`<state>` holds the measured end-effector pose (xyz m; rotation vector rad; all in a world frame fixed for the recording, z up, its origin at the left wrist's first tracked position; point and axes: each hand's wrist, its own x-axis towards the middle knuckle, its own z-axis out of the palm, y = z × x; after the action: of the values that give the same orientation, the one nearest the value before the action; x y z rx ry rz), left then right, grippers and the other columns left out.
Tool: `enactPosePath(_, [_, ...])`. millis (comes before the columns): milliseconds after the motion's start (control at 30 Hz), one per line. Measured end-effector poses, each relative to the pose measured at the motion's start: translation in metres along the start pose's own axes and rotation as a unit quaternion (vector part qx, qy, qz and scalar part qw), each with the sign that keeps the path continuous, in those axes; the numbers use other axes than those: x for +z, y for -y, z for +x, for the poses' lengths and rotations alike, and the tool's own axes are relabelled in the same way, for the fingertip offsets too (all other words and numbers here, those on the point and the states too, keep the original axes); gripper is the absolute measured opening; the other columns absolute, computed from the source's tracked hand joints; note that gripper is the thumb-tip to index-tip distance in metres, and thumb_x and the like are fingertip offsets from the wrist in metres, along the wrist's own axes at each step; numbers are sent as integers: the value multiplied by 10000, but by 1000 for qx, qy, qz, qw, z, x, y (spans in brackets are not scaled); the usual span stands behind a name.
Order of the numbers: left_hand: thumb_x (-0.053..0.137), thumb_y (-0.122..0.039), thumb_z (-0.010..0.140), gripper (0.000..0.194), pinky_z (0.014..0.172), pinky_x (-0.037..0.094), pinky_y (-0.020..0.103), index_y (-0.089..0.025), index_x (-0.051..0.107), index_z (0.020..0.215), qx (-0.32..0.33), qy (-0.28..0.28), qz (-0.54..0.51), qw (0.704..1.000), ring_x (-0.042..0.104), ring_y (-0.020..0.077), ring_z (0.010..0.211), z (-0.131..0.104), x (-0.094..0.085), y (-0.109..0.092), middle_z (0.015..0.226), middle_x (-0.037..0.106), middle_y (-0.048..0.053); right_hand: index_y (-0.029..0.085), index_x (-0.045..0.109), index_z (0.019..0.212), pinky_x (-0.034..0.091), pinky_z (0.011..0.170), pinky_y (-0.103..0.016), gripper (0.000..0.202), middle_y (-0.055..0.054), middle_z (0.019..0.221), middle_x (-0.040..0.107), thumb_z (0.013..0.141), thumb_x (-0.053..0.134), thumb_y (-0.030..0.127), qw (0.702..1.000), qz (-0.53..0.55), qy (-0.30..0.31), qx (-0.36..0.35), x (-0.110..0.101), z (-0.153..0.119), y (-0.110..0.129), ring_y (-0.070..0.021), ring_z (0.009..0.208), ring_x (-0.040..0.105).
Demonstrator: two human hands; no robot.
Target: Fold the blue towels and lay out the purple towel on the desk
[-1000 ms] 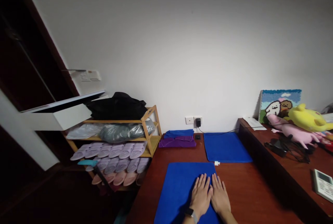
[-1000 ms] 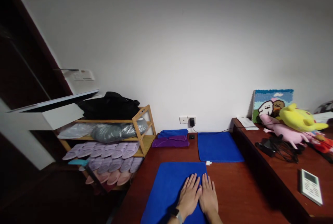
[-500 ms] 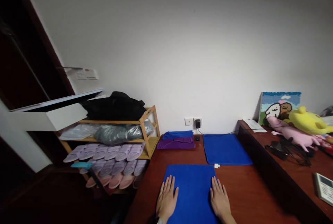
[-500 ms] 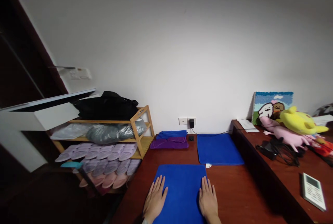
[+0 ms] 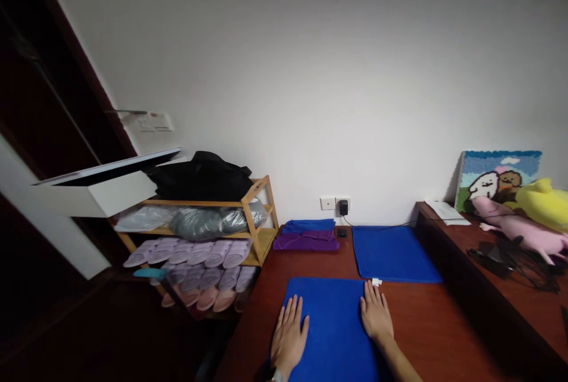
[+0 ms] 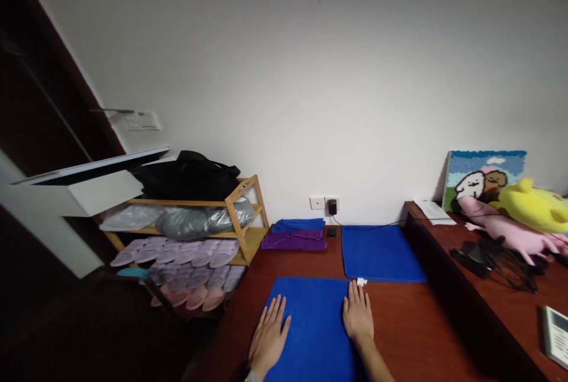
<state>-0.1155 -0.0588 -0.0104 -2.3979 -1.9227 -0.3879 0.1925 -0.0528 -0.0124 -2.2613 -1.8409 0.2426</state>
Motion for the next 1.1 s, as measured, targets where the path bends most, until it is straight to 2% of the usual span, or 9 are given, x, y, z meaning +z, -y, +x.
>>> enactPosePath(433, [272, -425, 1057, 574, 1253, 302, 452, -206, 335, 1584, -16, -4, 10, 1000, 344, 229, 1510, -1, -9, -9, 1651, 336, 55, 111, 230, 1597, 118, 1272, -446, 675, -48, 1687, 200, 1004, 116, 413, 1000, 7, -10, 2, 2, 1, 1, -220, 1565, 138])
enactPosePath(533, [250, -363, 1064, 551, 1262, 289, 451, -204, 328, 1586, 20, -28, -2, 999, 316, 224, 1522, 11, -9, -40, 1658, 320, 49, 126, 232, 1599, 115, 1272, -446, 672, -38, 1684, 206, 999, 118, 405, 1000, 12, -11, 3, 2, 2, 1, -217, 1564, 146])
enactPosePath(633, [252, -374, 1072, 543, 1264, 290, 455, -259, 269, 1602, 106, -18, -39, 993, 298, 217, 1530, 32, -3, -96, 1665, 308, 15, 120, 239, 1597, 115, 1271, -450, 670, -45, 1680, 210, 995, 132, 395, 1000, 15, -9, 2, 1, 2, 1, -222, 1562, 155])
enactPosePath(733, [218, -393, 1077, 540, 1268, 280, 450, -296, 211, 1608, 165, 23, -72, 983, 287, 201, 1534, 56, 9, -152, 1662, 317, -7, 132, 268, 1591, 124, 1267, -469, 664, -41, 1676, 204, 986, 179, 390, 1000, 12, -2, -16, 1, 1, -2, -240, 1562, 158])
enactPosePath(833, [153, -391, 1077, 539, 1270, 261, 473, -302, 206, 1605, 179, 54, -92, 978, 281, 200, 1535, 72, 20, -174, 1652, 344, 6, 146, 296, 1585, 131, 1263, -484, 659, -36, 1671, 218, 982, 188, 390, 1000, -3, 4, -31, 2, 1, -4, -251, 1561, 161])
enactPosePath(867, [143, -402, 1076, 542, 1269, 256, 481, -303, 217, 1604, 180, 61, -97, 977, 280, 202, 1536, 74, 21, -172, 1652, 346, 10, 141, 295, 1585, 133, 1263, -482, 662, -39, 1669, 225, 984, 178, 394, 1000, -7, 4, -29, 3, 1, -4, -251, 1560, 164])
enactPosePath(933, [142, -440, 1074, 555, 1270, 241, 486, -305, 246, 1602, 168, 69, -98, 979, 271, 206, 1539, 77, 20, -152, 1658, 331, 9, 123, 282, 1586, 136, 1265, -471, 670, -47, 1670, 232, 990, 151, 401, 1000, -12, 0, -19, 3, 1, -3, -247, 1559, 170])
enactPosePath(1000, [144, -465, 1073, 570, 1271, 227, 481, -292, 272, 1600, 134, 76, -81, 985, 259, 209, 1544, 78, 15, -116, 1667, 309, 10, 110, 258, 1590, 135, 1267, -459, 674, -49, 1673, 226, 994, 128, 397, 1000, -13, -6, -11, 3, 1, -2, -238, 1560, 169])
enactPosePath(1100, [149, -431, 1071, 579, 1269, 216, 474, -242, 289, 1600, 59, 77, -28, 995, 254, 213, 1546, 77, 4, -49, 1670, 297, 35, 110, 222, 1596, 128, 1271, -454, 671, -42, 1679, 214, 1000, 127, 401, 1000, -11, -11, -7, 3, 1, -1, -228, 1562, 159])
